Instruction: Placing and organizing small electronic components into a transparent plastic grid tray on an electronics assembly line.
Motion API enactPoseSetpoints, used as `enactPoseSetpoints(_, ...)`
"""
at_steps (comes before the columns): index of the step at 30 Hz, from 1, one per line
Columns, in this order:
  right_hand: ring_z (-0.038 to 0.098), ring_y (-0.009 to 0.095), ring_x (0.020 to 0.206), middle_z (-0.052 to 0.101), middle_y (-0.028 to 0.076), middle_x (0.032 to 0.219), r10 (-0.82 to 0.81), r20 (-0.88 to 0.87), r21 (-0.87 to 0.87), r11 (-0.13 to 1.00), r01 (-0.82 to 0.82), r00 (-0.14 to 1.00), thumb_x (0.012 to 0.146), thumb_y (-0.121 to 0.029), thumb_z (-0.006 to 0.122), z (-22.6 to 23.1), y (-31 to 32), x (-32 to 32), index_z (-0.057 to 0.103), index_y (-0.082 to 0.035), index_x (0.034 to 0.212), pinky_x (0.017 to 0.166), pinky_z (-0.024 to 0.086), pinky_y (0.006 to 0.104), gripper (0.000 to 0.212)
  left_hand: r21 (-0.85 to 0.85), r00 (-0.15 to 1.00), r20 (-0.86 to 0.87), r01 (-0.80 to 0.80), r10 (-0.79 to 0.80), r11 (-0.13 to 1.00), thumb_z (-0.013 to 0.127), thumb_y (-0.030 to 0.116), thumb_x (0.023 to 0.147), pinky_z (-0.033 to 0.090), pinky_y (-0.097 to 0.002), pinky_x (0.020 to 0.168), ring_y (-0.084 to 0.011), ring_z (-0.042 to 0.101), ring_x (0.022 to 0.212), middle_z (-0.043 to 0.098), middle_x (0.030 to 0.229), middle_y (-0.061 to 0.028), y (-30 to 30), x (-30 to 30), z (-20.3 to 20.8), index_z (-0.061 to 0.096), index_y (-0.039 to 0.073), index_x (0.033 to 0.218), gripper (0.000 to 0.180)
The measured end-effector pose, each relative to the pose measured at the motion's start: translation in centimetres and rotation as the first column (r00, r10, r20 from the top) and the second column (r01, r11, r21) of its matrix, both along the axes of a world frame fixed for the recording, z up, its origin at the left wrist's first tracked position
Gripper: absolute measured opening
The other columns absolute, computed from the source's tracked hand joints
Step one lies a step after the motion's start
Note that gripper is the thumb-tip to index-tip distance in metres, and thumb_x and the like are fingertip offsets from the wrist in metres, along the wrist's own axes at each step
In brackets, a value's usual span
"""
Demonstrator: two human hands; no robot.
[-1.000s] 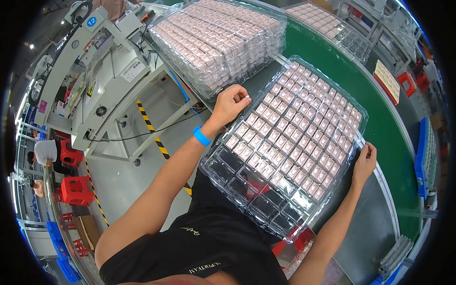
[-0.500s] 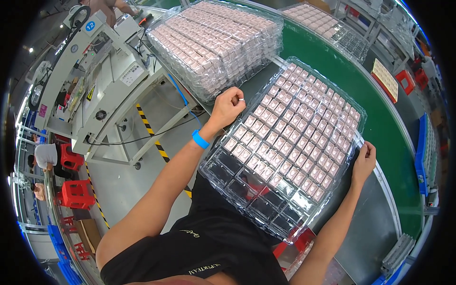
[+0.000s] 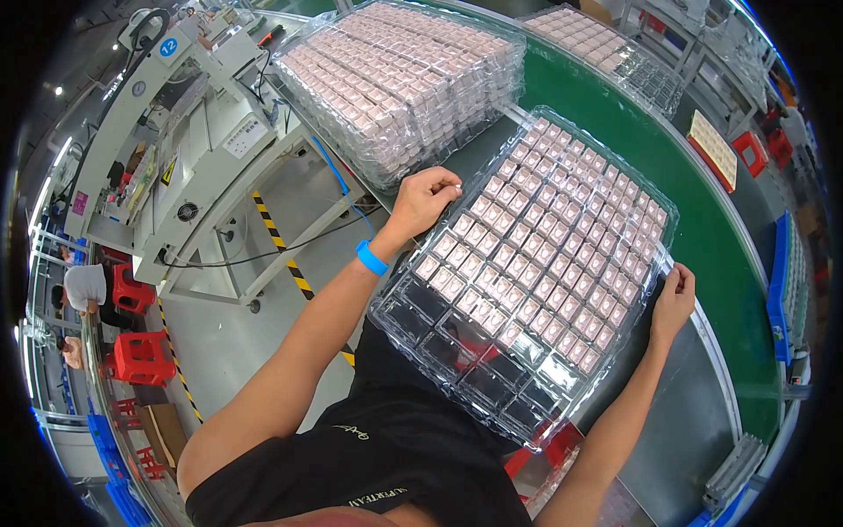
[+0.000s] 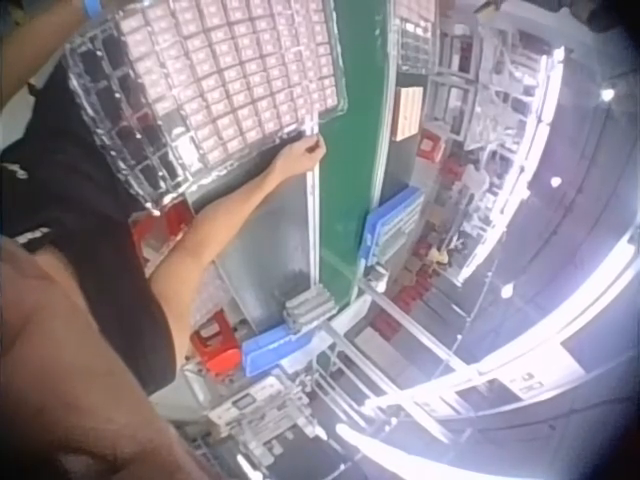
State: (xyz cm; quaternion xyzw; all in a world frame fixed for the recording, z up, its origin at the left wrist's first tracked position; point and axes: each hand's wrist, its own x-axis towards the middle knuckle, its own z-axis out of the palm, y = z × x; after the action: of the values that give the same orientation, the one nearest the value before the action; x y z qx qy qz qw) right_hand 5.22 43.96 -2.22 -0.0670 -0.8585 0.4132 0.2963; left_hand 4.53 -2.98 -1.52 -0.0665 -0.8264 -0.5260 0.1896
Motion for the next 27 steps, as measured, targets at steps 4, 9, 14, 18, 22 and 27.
enactPoseSetpoints(4, 0.053, 0.01, 0.075, 0.061, 0.003, 0.084, -0.01, 0.007, 0.002, 1.0, 0.01, 1.0, 0.095, -0.016, 0.056, 0.0, 0.1, 0.0, 0.064, 0.001, 0.105, 0.07, 0.044, 0.025, 0.021, -0.068, 1.0, -0.005, 0.0, 0.0, 0.998, 0.068, 0.007, 0.079, 0.044, -0.0272, 0.057, -0.0113, 0.056, 0.062, 0.063, 0.076, -0.007, 0.0, 0.1, 0.3, 0.067, 0.0, 0.087, 0.01)
enactPoseSetpoints(9, 0.053, 0.01, 0.076, 0.061, 0.003, 0.085, -0.009, 0.026, -0.013, 1.0, 0.01, 1.0, 0.095, -0.016, 0.056, 0.2, -0.1, 0.0, 0.064, 0.001, 0.105, 0.071, 0.045, 0.0252, 0.021, -0.098, 1.0, -0.02, -0.02, 0.018, 0.995, 0.067, 0.005, 0.078, 0.041, -0.0274, 0.054, -0.0103, 0.051, 0.057, 0.058, 0.073, -0.006, 0.0, 0.2, 0.6, 0.063, 0.0, 0.081, 0.007)
enactPoseSetpoints(14, 0.052, 0.01, 0.076, 0.061, 0.003, 0.085, -0.008, 0.014, 0.003, 1.0, 0.008, 1.0, 0.096, -0.016, 0.055, 0.1, 0.1, 0.0, 0.063, 0.001, 0.105, 0.07, 0.044, 0.0249, 0.021, -0.082, 0.999, 0.033, -0.035, 0.037, 0.996, 0.065, 0.007, 0.076, 0.044, -0.0314, 0.057, -0.0185, 0.056, 0.059, 0.06, 0.075, -0.0085, 0.1, 0.2, 0.8, 0.061, 0.003, 0.081, 0.007)
enactPoseSetpoints(18, 0.052, 0.009, 0.075, 0.06, 0.003, 0.084, -0.003, 0.014, -0.023, 1.0, 0.003, 1.0, 0.096, -0.016, 0.055, 0.2, -0.1, 0.1, 0.063, 0.001, 0.105, 0.07, 0.044, 0.0247, 0.021, -0.056, 0.998, 0.048, -0.042, 0.045, 0.998, 0.065, 0.008, 0.076, 0.045, -0.0309, 0.056, -0.017, 0.055, 0.058, 0.06, 0.074, -0.0084, 0.1, 0.2, 0.8, 0.062, 0.002, 0.081, 0.008)
enactPoseSetpoints(22, 0.051, 0.009, 0.075, 0.06, 0.003, 0.084, 0.003, 0.015, -0.018, 1.0, -0.002, 1.0, 0.096, -0.016, 0.055, 0.1, -0.1, 0.1, 0.063, 0.001, 0.105, 0.069, 0.043, 0.0245, 0.021, -0.049, 0.998, 0.053, -0.036, 0.039, 0.998, 0.067, 0.009, 0.077, 0.045, -0.0301, 0.057, -0.0162, 0.056, 0.059, 0.061, 0.075, -0.0082, 0.2, 0.3, 0.9, 0.063, 0.002, 0.082, 0.009)
enactPoseSetpoints(27, 0.051, 0.009, 0.075, 0.059, 0.002, 0.083, -0.001, 0.004, -0.022, 1.0, 0.001, 1.0, 0.096, -0.017, 0.056, 0.1, -0.1, 0.1, 0.063, 0.001, 0.105, 0.069, 0.043, 0.0245, 0.021, -0.032, 0.996, 0.085, -0.01, 0.013, 0.999, 0.068, 0.01, 0.078, 0.047, -0.03, 0.061, -0.017, 0.059, 0.064, 0.063, 0.077, -0.0082, 0.2, 0.3, 1.0, 0.066, 0.001, 0.084, 0.011)
